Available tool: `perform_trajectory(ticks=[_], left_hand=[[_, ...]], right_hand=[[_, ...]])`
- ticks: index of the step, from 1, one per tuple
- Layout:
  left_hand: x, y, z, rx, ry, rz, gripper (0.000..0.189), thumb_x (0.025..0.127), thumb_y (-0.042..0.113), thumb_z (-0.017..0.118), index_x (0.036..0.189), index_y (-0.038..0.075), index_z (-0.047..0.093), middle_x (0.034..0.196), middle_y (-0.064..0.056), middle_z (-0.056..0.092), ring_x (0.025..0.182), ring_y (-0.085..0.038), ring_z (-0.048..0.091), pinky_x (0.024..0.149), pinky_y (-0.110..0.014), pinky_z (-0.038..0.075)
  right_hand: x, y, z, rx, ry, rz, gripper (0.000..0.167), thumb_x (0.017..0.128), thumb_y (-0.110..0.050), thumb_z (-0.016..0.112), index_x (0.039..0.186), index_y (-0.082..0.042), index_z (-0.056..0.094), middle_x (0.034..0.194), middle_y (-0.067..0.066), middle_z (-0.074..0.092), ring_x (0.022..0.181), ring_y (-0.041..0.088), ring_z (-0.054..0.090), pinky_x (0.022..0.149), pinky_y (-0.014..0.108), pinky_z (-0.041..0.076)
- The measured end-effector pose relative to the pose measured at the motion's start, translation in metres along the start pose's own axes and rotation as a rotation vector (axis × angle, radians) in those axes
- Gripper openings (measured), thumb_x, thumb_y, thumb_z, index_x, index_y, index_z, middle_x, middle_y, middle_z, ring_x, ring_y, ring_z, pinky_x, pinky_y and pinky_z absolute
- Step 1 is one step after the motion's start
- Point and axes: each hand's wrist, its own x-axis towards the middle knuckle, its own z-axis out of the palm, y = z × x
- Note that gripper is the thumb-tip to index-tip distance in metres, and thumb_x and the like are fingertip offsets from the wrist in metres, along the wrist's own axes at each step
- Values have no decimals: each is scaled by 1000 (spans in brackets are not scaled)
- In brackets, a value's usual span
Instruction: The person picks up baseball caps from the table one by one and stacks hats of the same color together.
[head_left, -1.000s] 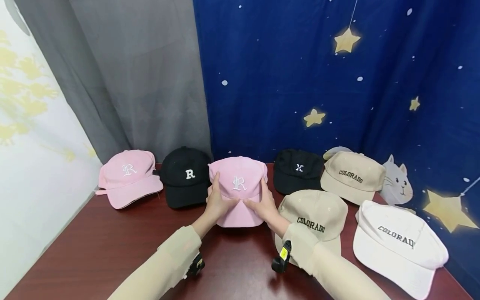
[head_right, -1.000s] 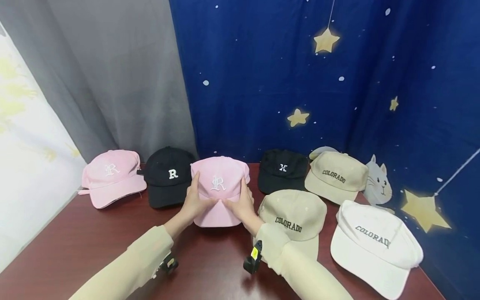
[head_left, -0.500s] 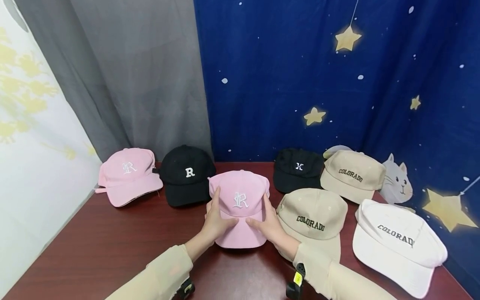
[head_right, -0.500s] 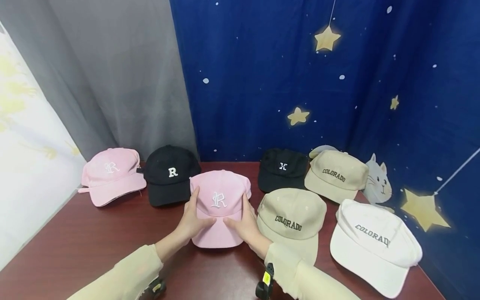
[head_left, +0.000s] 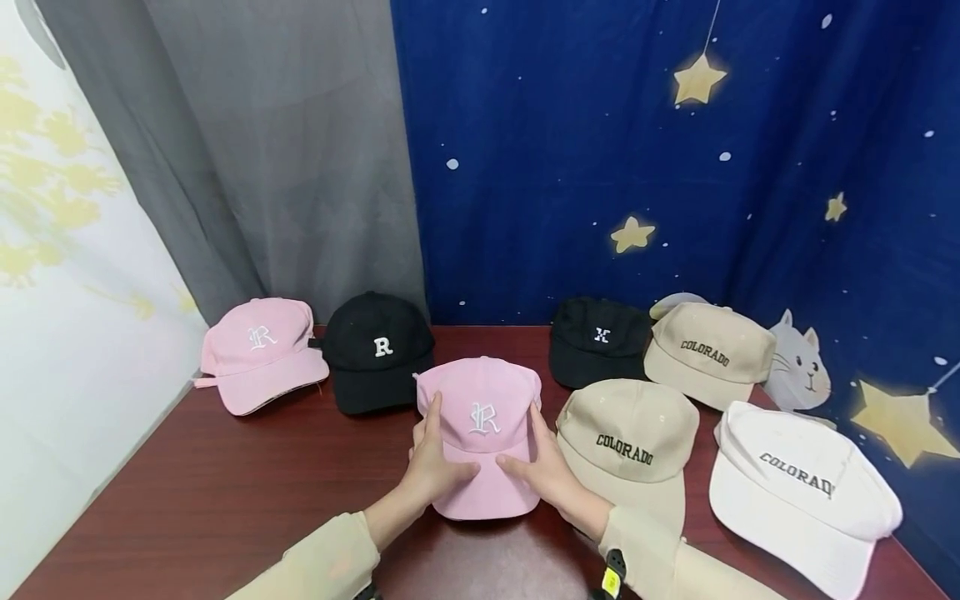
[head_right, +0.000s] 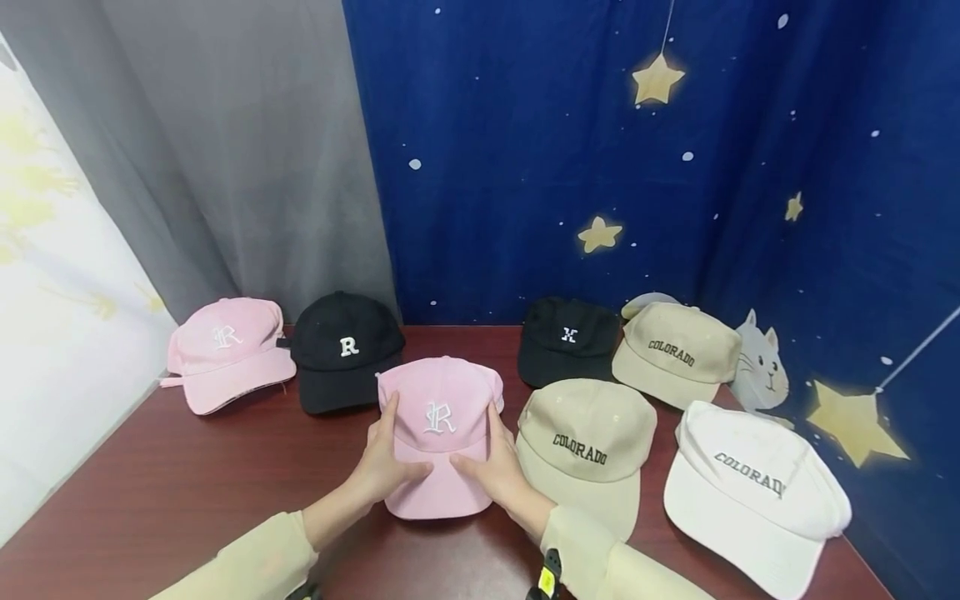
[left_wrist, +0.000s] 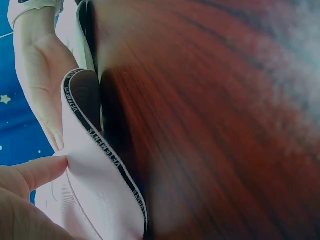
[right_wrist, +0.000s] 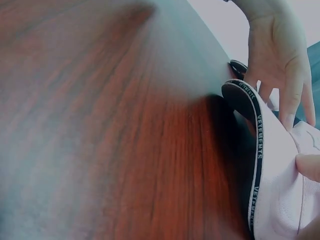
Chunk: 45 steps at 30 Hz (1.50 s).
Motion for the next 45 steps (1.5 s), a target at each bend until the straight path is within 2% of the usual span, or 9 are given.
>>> perform_trajectory(ticks=[4,14,28,36,39,41,45], left_hand=[[-1,-2,0,15,-1,9,109,60,2,81,146,11,14,134,-29,26,111,-56,30,88,-60,32],[-6,-8,-1,28,-18,-15,107,63,8,80,147,11,13,134,-28,26,113,-54,28,89,-61,30],[-9,-13,-2,76,7,23,105,61,14,81,145,9,18,130,-28,31,111,-48,31,88,-58,33],[-8,-11,-6,75,-18,48,104,61,14,81,144,7,19,131,-28,28,113,-47,30,88,-58,33],[-5,-8,-10,70,-34,55,103,60,12,80,144,4,19,132,-29,26,113,-48,29,90,-58,31],[-3,-6,-13,63,-38,59,103,60,11,79,143,2,20,132,-30,25,113,-48,29,90,-59,30],[4,-3,-21,46,-22,58,101,61,11,78,143,2,19,133,-30,25,114,-48,27,90,-59,29]], right_hand=[[-2,0,0,0,0,8,95,74,-17,75,147,-6,15,143,29,23,130,42,21,103,55,16],[-5,1,0,2,-17,14,95,75,-20,75,146,-5,15,143,29,23,130,41,21,103,54,16],[-10,-1,-3,-15,-36,24,93,74,-21,75,144,2,19,141,29,25,130,41,22,104,53,17],[-10,-4,-6,10,-46,68,90,75,-22,74,140,10,21,141,31,26,131,40,21,105,51,18],[-7,-7,-8,52,-38,79,90,75,-20,74,140,10,20,142,30,24,132,39,19,105,50,15],[-5,-10,-10,88,-33,74,88,76,-17,73,140,10,19,142,30,23,132,39,18,106,49,14],[2,-18,-16,77,-27,44,85,79,-16,70,140,11,18,143,30,22,132,39,20,106,49,16]])
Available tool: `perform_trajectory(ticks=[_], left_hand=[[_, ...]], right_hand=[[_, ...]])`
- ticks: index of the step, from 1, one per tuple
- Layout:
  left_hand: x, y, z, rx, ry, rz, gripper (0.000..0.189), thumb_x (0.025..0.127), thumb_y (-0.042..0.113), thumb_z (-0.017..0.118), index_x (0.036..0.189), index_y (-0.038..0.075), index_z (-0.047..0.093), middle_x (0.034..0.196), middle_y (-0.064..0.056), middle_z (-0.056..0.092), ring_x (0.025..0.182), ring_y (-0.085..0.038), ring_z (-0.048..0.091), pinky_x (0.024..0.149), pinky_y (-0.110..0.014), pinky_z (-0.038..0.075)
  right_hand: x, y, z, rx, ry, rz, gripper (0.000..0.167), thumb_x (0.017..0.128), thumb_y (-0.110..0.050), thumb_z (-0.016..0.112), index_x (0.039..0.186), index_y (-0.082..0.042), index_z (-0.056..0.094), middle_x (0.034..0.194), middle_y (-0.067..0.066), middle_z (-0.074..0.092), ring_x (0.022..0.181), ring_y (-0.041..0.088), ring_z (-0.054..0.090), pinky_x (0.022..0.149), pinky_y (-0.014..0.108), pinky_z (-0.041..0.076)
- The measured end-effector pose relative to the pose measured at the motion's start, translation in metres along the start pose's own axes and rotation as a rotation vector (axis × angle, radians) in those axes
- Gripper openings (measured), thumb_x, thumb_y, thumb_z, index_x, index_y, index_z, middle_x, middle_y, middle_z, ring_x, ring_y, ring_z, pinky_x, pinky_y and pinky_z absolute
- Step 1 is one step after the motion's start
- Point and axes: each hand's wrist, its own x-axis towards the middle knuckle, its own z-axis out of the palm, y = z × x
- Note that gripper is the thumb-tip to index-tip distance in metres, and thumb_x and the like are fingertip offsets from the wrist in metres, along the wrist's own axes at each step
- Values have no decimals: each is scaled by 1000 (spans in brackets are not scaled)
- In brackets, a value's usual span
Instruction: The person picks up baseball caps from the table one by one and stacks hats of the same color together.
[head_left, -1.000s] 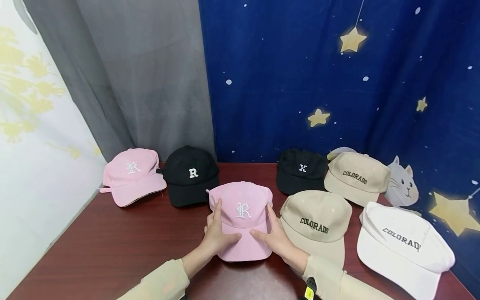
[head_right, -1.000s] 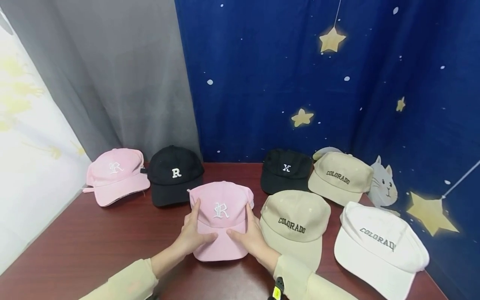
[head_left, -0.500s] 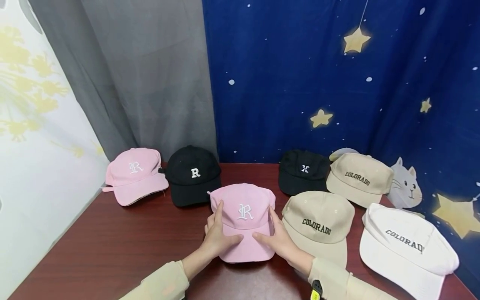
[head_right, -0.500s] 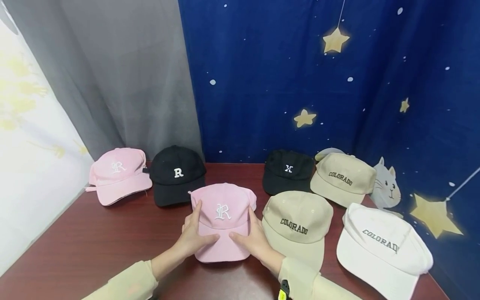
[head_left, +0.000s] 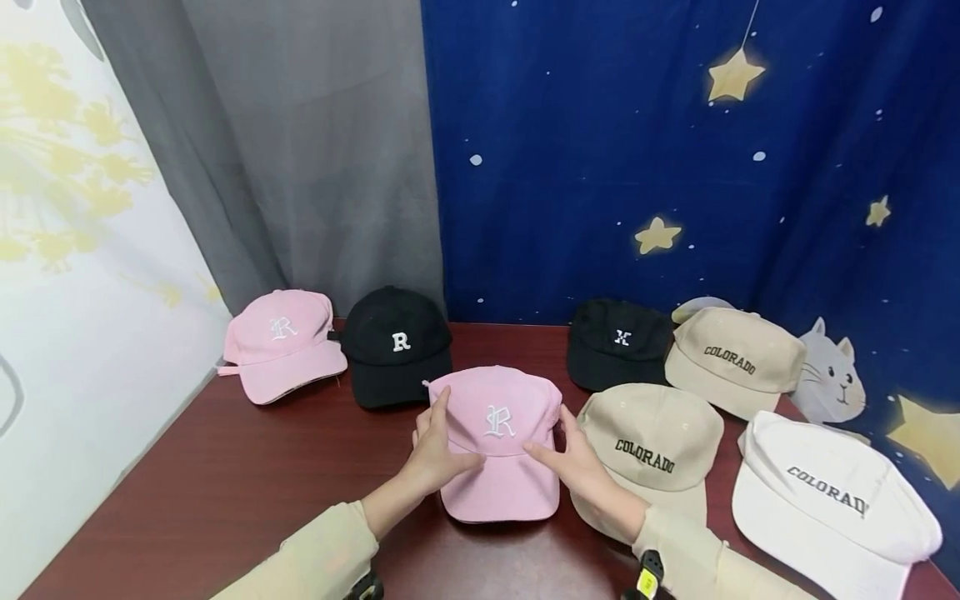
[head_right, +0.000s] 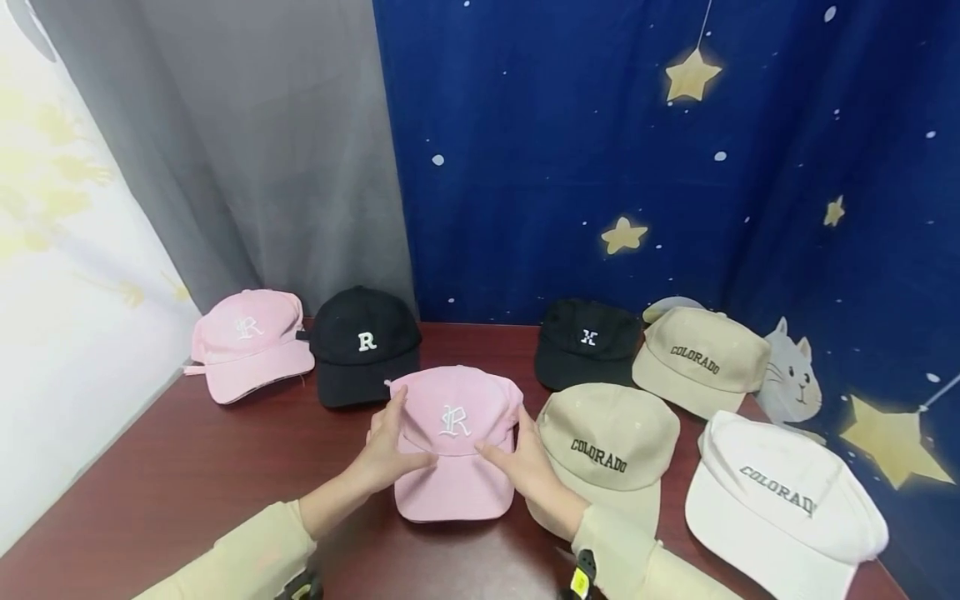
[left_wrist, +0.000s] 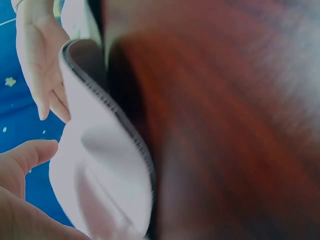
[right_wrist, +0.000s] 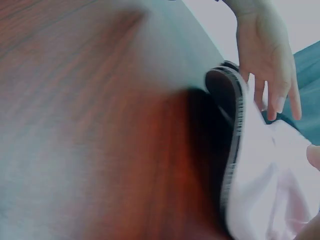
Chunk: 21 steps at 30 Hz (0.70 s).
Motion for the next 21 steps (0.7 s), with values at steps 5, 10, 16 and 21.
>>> perform_trajectory(ticks=[5,10,16,21], left_hand=[[13,6,-10,-13,34,15,99,63,11,79,142,2,19,133,-32,25,119,-48,24,94,-59,26],[22,9,-30,-28,39,-10,95,72,16,76,144,5,15,137,-29,21,125,-43,20,97,-57,26],[37,9,-56,-5,16,-39,90,79,24,69,144,4,11,145,-24,11,132,-38,13,102,-56,20],[51,10,-74,47,25,-46,91,81,27,68,144,0,8,147,-24,9,133,-38,11,104,-54,17]], right_hand=[[9,-16,-8,-54,-3,-14,88,82,-27,68,142,9,14,146,27,15,135,35,13,106,48,14],[23,-37,-6,-111,7,-70,88,82,-29,67,144,3,13,148,21,14,135,32,14,106,48,16],[50,-67,-6,-180,-39,-97,86,86,-41,59,147,-4,10,150,15,12,137,27,11,107,47,15],[77,-82,2,-218,-75,-90,84,88,-47,53,147,-5,10,151,14,12,137,26,8,107,47,13]])
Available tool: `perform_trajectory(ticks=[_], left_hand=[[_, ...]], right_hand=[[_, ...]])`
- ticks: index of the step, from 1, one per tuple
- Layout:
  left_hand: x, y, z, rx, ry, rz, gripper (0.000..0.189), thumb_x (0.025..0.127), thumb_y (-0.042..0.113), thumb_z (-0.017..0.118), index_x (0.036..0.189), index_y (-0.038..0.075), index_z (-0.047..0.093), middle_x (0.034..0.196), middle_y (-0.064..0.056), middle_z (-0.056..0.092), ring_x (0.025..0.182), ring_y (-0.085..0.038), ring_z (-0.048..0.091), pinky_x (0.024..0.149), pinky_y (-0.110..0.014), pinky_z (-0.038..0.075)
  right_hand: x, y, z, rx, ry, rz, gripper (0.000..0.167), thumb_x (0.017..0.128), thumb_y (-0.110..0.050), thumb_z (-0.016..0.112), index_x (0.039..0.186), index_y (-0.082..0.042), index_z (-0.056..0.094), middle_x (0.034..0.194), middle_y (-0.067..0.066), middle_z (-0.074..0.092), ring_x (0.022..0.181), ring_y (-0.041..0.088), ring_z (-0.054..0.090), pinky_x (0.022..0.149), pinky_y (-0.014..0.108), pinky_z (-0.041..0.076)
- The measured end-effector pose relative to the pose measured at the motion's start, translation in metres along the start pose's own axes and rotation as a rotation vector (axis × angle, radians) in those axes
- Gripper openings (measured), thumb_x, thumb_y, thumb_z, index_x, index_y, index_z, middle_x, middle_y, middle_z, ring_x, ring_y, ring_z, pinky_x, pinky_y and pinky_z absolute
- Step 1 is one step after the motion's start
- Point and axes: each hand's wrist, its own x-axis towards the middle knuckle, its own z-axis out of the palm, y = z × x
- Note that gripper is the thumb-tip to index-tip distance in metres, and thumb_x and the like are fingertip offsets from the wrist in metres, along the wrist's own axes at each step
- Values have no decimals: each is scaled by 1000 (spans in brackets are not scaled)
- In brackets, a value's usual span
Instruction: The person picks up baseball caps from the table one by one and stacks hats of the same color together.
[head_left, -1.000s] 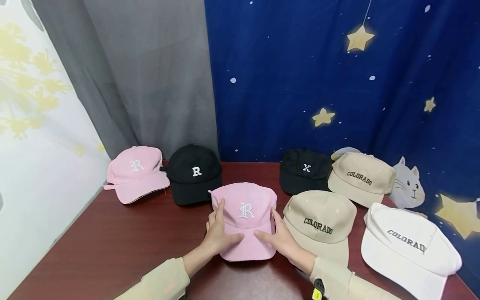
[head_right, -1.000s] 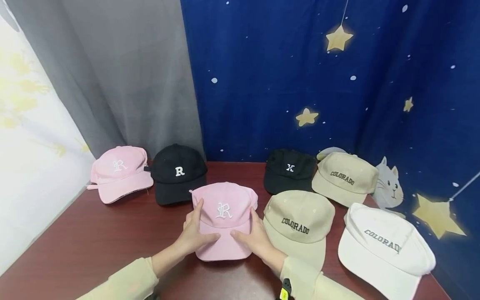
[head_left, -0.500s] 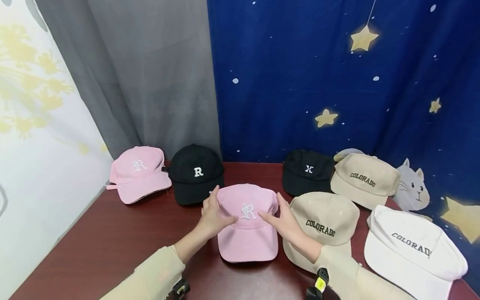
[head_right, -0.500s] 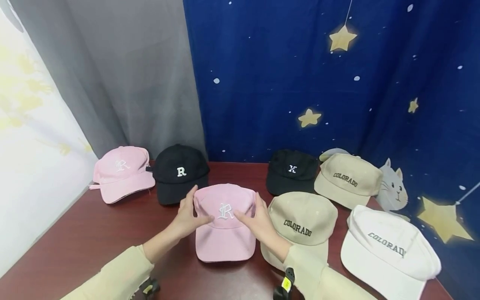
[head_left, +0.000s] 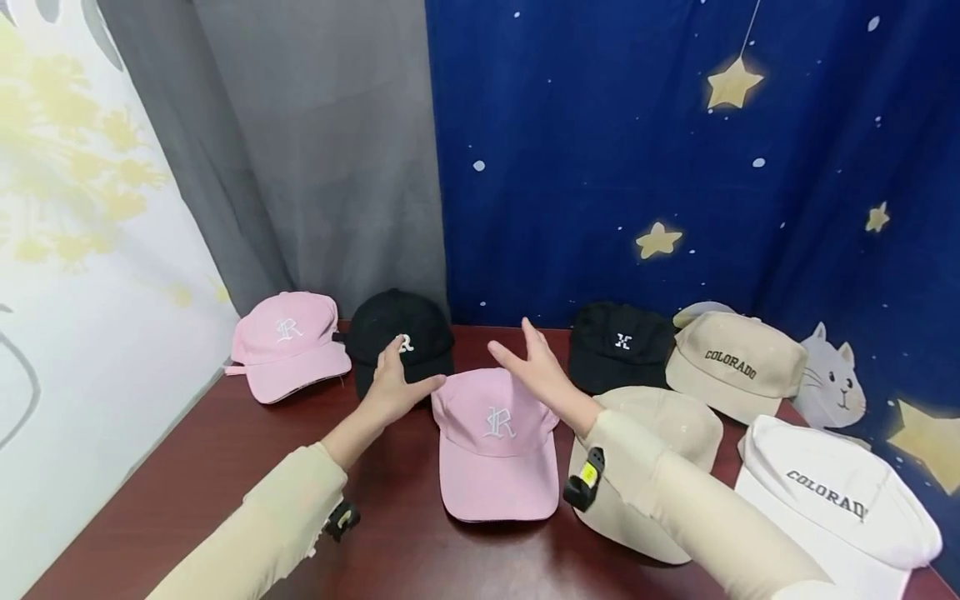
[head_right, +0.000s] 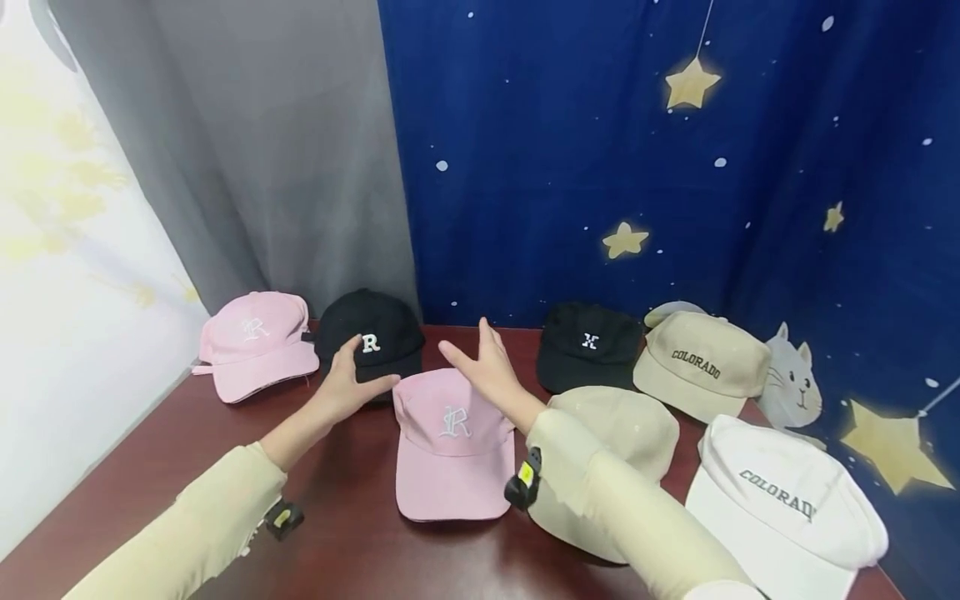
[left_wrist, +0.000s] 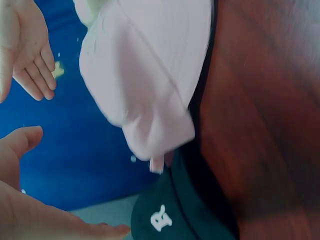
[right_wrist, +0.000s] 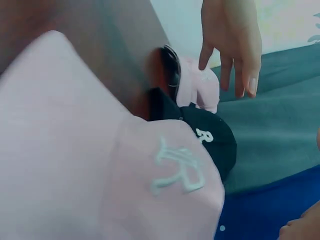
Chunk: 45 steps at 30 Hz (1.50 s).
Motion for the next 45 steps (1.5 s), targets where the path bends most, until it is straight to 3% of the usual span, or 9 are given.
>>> perform_trajectory(ticks=[7,17,26,34,39,45], left_hand=[[22,-8,-20,30,-20,-77,98,82,32,66,144,-2,-1,148,-24,1,135,-38,4,105,-53,14],[45,-30,-43,33,38,-130,95,84,29,63,143,-5,-5,146,-28,1,134,-41,5,106,-51,12],[53,-44,-59,45,116,-149,96,83,27,63,141,-10,-3,145,-30,4,134,-40,5,107,-47,10],[55,-51,-70,70,90,-195,96,84,27,61,140,-12,-7,143,-32,2,132,-42,4,107,-48,10],[57,-55,-76,67,109,-222,96,84,27,62,140,-10,-6,143,-31,6,129,-45,11,106,-49,13],[61,-62,-81,73,125,-252,96,84,27,62,141,-9,-7,144,-31,2,130,-48,6,105,-52,13]], right_hand=[[32,-17,25,-7,-50,50,84,88,-50,52,147,-6,11,151,14,12,137,26,11,107,46,16],[56,-32,58,-15,-108,51,82,89,-49,51,146,-3,15,150,16,16,137,27,13,107,44,17],[70,-34,76,-17,-118,43,82,89,-48,52,145,1,16,149,18,19,136,27,16,107,42,17],[75,-34,94,-8,-146,27,83,89,-46,53,144,3,16,148,19,20,136,27,17,107,41,19],[77,-40,102,-3,-159,24,84,88,-48,53,145,1,16,148,17,19,135,26,18,106,41,21],[82,-46,109,-4,-165,22,86,87,-51,53,145,1,16,148,18,19,135,26,20,106,40,22]])
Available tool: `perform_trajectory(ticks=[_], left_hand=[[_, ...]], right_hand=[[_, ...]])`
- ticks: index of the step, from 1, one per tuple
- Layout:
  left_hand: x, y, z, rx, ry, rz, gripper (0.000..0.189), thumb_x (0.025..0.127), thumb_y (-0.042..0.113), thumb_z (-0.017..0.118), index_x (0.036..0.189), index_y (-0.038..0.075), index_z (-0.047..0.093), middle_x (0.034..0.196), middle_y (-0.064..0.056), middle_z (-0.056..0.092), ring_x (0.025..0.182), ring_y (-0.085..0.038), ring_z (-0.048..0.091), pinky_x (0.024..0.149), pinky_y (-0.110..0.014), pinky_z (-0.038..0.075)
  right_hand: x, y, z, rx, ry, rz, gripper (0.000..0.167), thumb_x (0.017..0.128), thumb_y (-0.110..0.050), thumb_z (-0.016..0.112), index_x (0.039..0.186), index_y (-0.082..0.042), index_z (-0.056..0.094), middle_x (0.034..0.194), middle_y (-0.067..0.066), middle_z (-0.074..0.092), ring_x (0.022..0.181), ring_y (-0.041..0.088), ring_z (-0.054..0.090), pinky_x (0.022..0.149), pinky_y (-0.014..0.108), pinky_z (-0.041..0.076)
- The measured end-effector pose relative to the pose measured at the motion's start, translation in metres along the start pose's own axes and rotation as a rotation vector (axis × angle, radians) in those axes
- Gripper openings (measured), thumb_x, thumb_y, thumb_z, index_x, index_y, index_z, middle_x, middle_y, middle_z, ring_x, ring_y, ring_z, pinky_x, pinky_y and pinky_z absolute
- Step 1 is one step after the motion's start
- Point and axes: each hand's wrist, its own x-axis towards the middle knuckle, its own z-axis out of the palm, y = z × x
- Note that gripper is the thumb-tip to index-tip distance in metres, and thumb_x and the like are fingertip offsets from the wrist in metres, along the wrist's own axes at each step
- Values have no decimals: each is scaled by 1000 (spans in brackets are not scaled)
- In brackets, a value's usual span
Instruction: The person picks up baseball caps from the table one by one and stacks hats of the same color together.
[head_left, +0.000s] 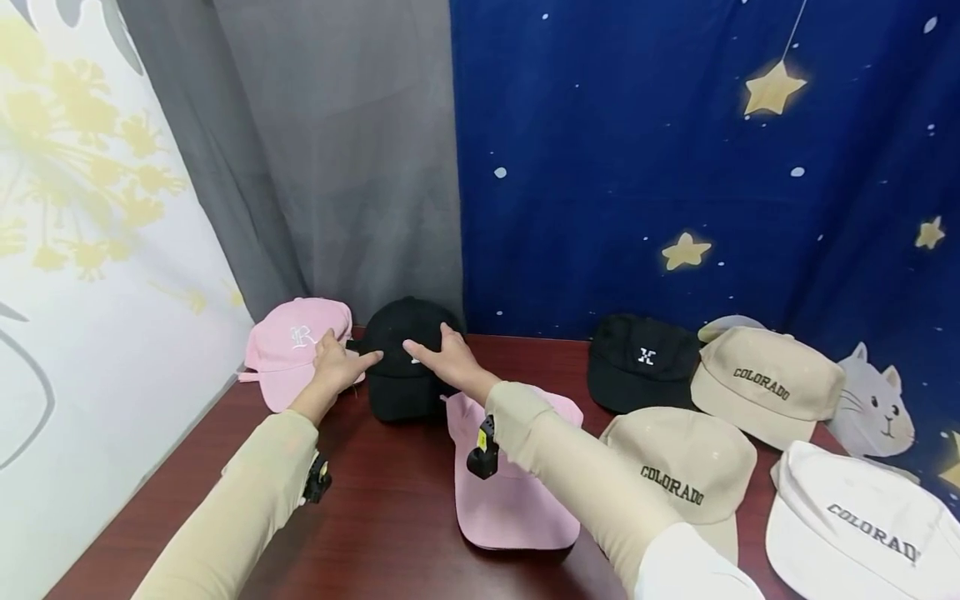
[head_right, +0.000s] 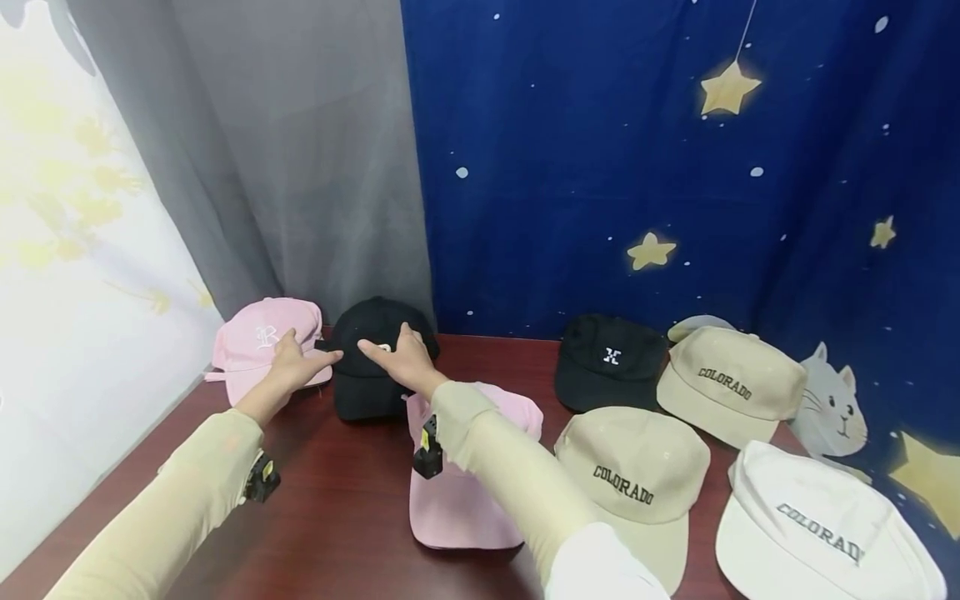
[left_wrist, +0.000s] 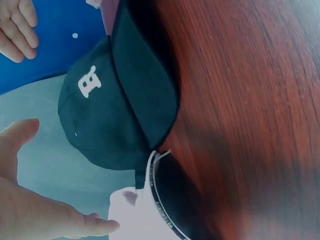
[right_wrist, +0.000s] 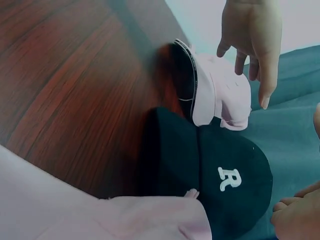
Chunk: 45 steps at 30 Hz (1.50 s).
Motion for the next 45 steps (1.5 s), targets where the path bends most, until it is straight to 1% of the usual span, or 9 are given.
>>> perform_trajectory(ticks=[7,14,20,26,31,36,38,42,45], left_hand=[[4,-9,-3,1,25,-22,96,83,26,62,140,-11,-5,143,-33,3,128,-51,7,104,-53,13],[8,-20,-10,11,98,-35,96,81,25,64,139,-13,-2,140,-36,7,125,-52,12,102,-54,16],[12,-38,-19,39,153,-91,97,81,25,64,138,-14,-4,138,-36,6,123,-52,12,100,-56,18],[14,-53,-24,51,196,-156,99,78,24,65,137,-15,-4,138,-37,5,123,-52,11,100,-57,16],[16,-62,-25,50,206,-178,99,77,23,66,135,-17,-3,136,-37,5,125,-51,7,102,-56,12],[19,-66,-26,47,186,-236,100,77,26,66,136,-15,-4,139,-34,2,125,-51,7,96,-67,12],[20,-68,-27,48,187,-245,100,77,26,65,135,-16,-4,139,-34,2,124,-51,7,95,-69,11],[22,-72,-29,47,194,-267,99,77,25,65,135,-16,-4,137,-35,2,124,-51,7,95,-68,11],[23,-76,-30,49,203,-275,96,77,24,65,134,-17,-1,135,-36,5,122,-51,10,96,-64,17]], right_hand=[[6,-2,8,-1,-24,0,88,86,-52,54,145,1,14,148,19,17,135,27,19,106,41,22],[12,-6,18,-4,-15,2,87,86,-51,55,145,0,17,148,17,21,133,26,24,105,39,24],[16,-10,29,-7,-17,-4,85,86,-49,56,144,1,20,147,17,23,133,25,25,105,38,24],[19,-13,37,4,-50,11,86,86,-50,55,145,0,18,148,16,21,132,24,28,104,37,26],[26,-14,43,1,-57,23,87,85,-52,56,145,-1,20,148,15,22,134,23,23,105,37,24],[33,-12,49,20,-79,31,86,85,-51,57,145,-1,19,148,15,21,135,24,20,106,38,23],[37,-12,53,22,-83,24,86,85,-51,57,145,-1,19,148,15,21,135,25,20,106,39,23],[43,-15,61,30,-86,-1,85,86,-49,56,144,0,20,148,16,22,134,25,21,105,38,24],[47,-18,68,46,-93,-16,83,86,-46,57,143,3,21,147,17,23,134,25,22,105,36,25]])
